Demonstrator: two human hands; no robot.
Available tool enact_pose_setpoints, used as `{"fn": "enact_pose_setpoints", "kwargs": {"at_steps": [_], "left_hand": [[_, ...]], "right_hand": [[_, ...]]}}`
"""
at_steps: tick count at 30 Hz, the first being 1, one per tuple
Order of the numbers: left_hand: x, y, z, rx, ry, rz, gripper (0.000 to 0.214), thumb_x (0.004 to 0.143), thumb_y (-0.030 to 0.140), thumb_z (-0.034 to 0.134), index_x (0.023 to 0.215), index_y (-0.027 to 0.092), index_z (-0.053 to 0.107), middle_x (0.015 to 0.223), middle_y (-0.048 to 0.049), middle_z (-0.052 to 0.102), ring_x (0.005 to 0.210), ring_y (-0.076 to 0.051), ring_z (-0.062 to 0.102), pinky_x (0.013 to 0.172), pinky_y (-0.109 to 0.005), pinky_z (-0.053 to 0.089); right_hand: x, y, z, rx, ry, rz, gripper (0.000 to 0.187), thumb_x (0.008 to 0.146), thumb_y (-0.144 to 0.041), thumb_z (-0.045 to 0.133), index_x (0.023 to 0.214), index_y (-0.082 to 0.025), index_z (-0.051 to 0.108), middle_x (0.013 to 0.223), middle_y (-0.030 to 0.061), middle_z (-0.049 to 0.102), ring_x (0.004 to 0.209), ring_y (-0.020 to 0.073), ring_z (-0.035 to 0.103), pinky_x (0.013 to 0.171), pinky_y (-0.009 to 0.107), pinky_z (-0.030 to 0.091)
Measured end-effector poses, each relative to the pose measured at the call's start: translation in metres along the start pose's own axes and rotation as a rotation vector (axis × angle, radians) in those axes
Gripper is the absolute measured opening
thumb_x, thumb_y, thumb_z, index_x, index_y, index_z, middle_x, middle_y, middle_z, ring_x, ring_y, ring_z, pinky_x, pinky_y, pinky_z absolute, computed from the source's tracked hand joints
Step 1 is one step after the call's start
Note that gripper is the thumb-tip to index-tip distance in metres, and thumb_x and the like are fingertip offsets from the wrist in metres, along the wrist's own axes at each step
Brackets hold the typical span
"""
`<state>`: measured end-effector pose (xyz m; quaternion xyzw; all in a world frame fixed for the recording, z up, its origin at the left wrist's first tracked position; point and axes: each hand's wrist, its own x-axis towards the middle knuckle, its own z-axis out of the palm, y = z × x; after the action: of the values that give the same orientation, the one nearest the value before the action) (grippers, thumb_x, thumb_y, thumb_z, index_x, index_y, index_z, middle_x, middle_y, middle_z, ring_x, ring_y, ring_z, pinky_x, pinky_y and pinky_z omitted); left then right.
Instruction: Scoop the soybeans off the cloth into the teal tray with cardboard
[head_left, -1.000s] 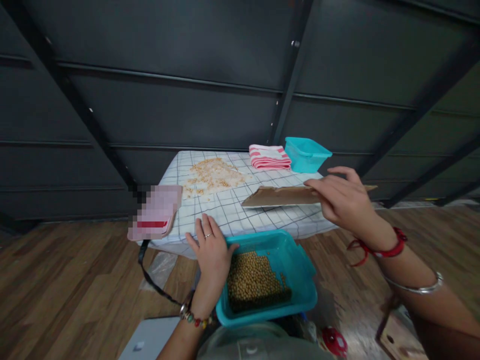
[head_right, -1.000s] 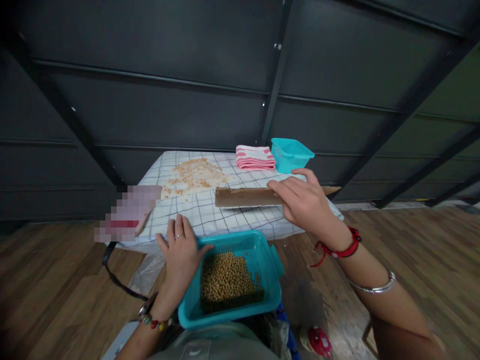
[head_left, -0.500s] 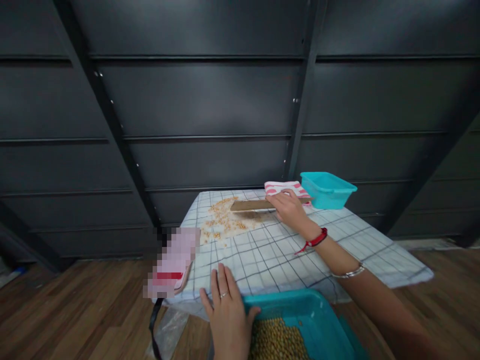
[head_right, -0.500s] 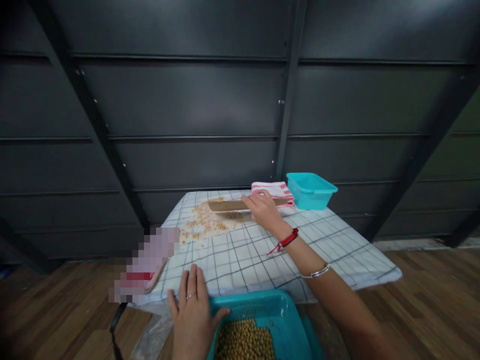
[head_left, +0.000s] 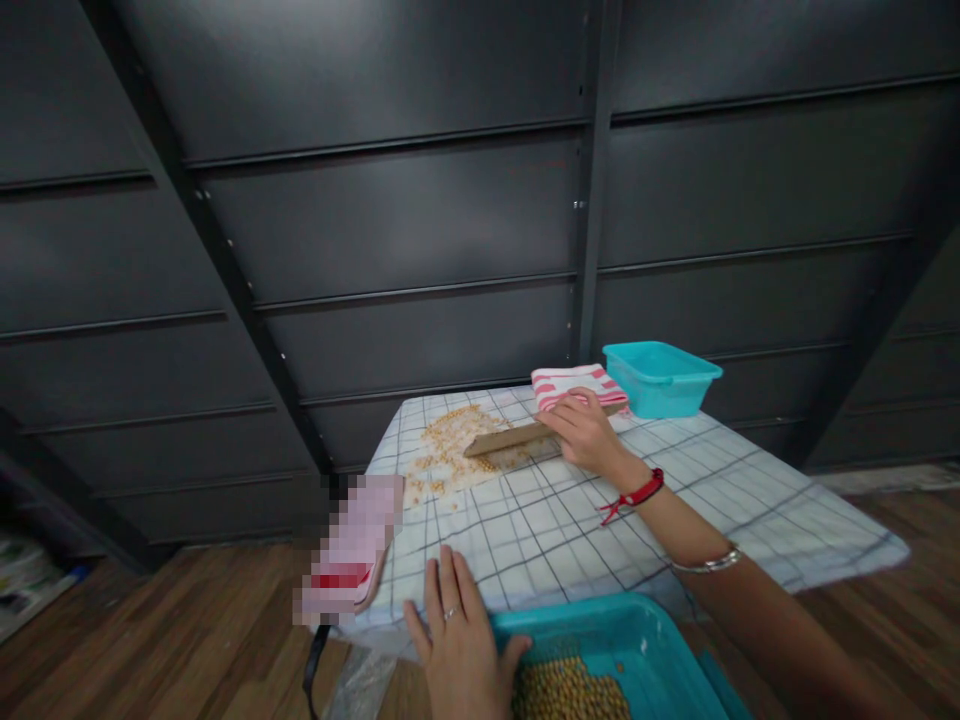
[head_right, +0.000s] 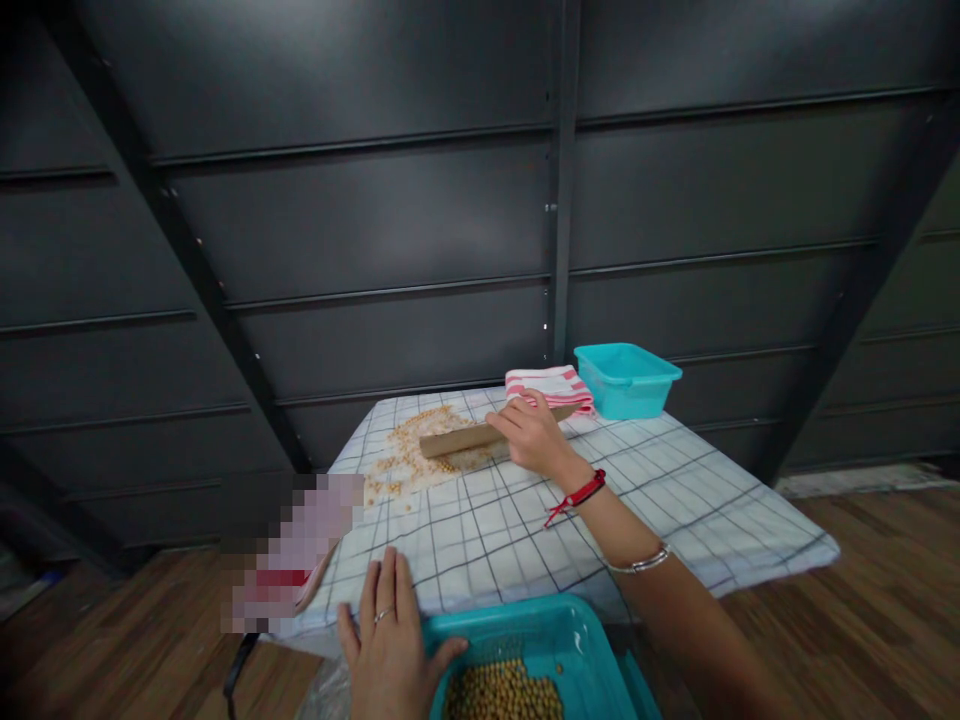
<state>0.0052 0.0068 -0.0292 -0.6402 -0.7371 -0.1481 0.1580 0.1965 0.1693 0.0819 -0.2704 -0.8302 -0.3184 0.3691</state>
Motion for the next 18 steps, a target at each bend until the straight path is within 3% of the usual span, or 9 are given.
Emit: {"fn": "enact_pose_setpoints", "kwargs": {"at_steps": [6,12,18], "left_hand": [[0.000,-0.001,0.001,0.007,-0.006,0.005,0.072,0.064,0.025,0.058,0.130,0.006,0.036,0.138,-0.0203,0.038,0.128,-0.035,0.029,0.101,-0.060,0.021],[0.002,0.003,-0.005,0.008,0.009,-0.024,0.072,0.061,0.023,0.062,0.127,0.004,0.039,0.136,-0.0198,0.039,0.127,-0.034,0.033,0.102,-0.057,0.024],[0.003,0.005,-0.008,-0.011,0.006,-0.037,0.074,0.059,0.022,0.065,0.126,0.003,0.041,0.136,-0.0211,0.039,0.126,-0.035,0.033,0.102,-0.057,0.023]], "right_hand": [[-0.002,0.000,-0.001,0.007,0.063,0.032,0.036,0.071,-0.003,0.037,0.093,-0.019,0.060,0.072,0.0023,0.061,0.075,0.0171,0.048,0.081,0.038,0.031],[0.001,-0.008,-0.001,0.018,0.069,-0.086,0.033,0.071,-0.003,0.037,0.090,-0.016,0.060,0.070,0.0033,0.061,0.075,0.0171,0.049,0.080,0.038,0.032],[-0.002,-0.001,-0.010,0.056,0.124,-0.034,0.030,0.071,-0.006,0.039,0.088,-0.019,0.060,0.070,0.0010,0.062,0.072,0.0165,0.050,0.081,0.038,0.033]]}}
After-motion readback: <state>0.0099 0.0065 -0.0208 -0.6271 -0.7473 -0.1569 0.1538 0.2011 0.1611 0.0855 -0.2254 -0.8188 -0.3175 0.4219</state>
